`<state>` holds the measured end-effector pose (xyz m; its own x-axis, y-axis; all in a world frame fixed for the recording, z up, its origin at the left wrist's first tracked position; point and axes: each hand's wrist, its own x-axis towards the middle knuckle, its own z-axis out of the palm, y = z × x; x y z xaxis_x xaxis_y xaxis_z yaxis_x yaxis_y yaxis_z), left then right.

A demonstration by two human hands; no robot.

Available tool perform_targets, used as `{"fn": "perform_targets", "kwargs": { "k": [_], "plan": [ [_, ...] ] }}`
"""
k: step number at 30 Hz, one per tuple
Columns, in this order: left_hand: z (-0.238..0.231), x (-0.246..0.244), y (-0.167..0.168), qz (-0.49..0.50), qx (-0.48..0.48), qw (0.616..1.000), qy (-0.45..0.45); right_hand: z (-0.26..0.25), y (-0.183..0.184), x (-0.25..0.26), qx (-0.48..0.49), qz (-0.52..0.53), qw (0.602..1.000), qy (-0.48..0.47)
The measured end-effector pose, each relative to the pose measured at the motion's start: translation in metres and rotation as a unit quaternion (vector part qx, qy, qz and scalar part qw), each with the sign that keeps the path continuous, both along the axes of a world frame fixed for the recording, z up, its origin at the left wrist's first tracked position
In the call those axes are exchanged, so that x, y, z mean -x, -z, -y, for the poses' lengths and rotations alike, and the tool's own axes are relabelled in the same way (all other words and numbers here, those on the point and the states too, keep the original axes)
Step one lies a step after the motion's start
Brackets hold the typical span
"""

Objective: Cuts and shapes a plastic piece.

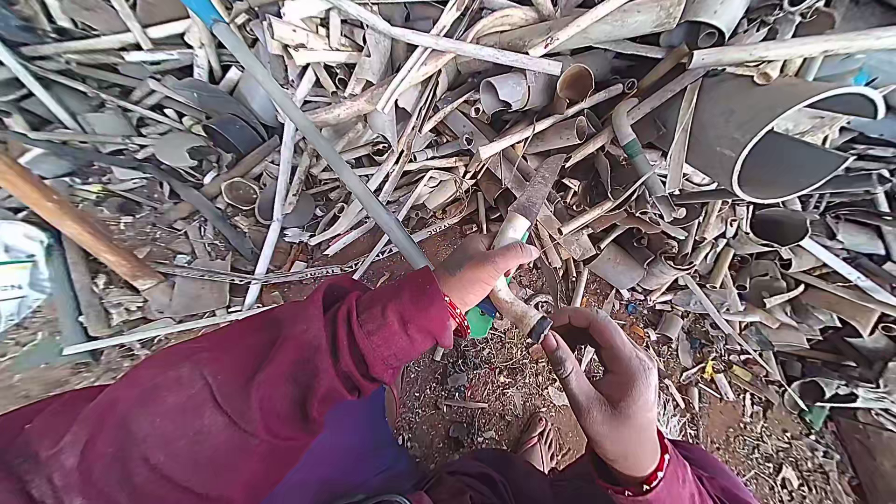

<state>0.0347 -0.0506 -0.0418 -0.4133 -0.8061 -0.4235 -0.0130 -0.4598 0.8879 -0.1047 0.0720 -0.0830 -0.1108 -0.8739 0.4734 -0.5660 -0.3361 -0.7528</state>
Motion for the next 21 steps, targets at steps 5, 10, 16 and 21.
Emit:
{"fn": "perform_targets", "kwargs": {
  "k": [5, 10, 16, 21],
  "plan": [
    [-0.002, 0.0, 0.003, -0.01, 0.023, 1.0, 0.006, -0.002, -0.001, -0.002, -0.005, 0.02, 1.0, -0.001],
    [0.001, -0.002, 0.013, -0.043, 0.122, 0.991, 0.035, -0.003, -0.001, -0.001, 0.028, 0.024, 0.999, 0.014],
    [-0.004, 0.001, 0.02, -0.043, 0.158, 0.986, 0.036, -0.001, 0.0, -0.009, 0.148, -0.124, 0.98, 0.055],
    [-0.01, 0.002, 0.021, -0.111, 0.119, 0.986, 0.032, -0.003, 0.002, -0.008, 0.05, 0.073, 0.993, -0.076]
  ]
}}
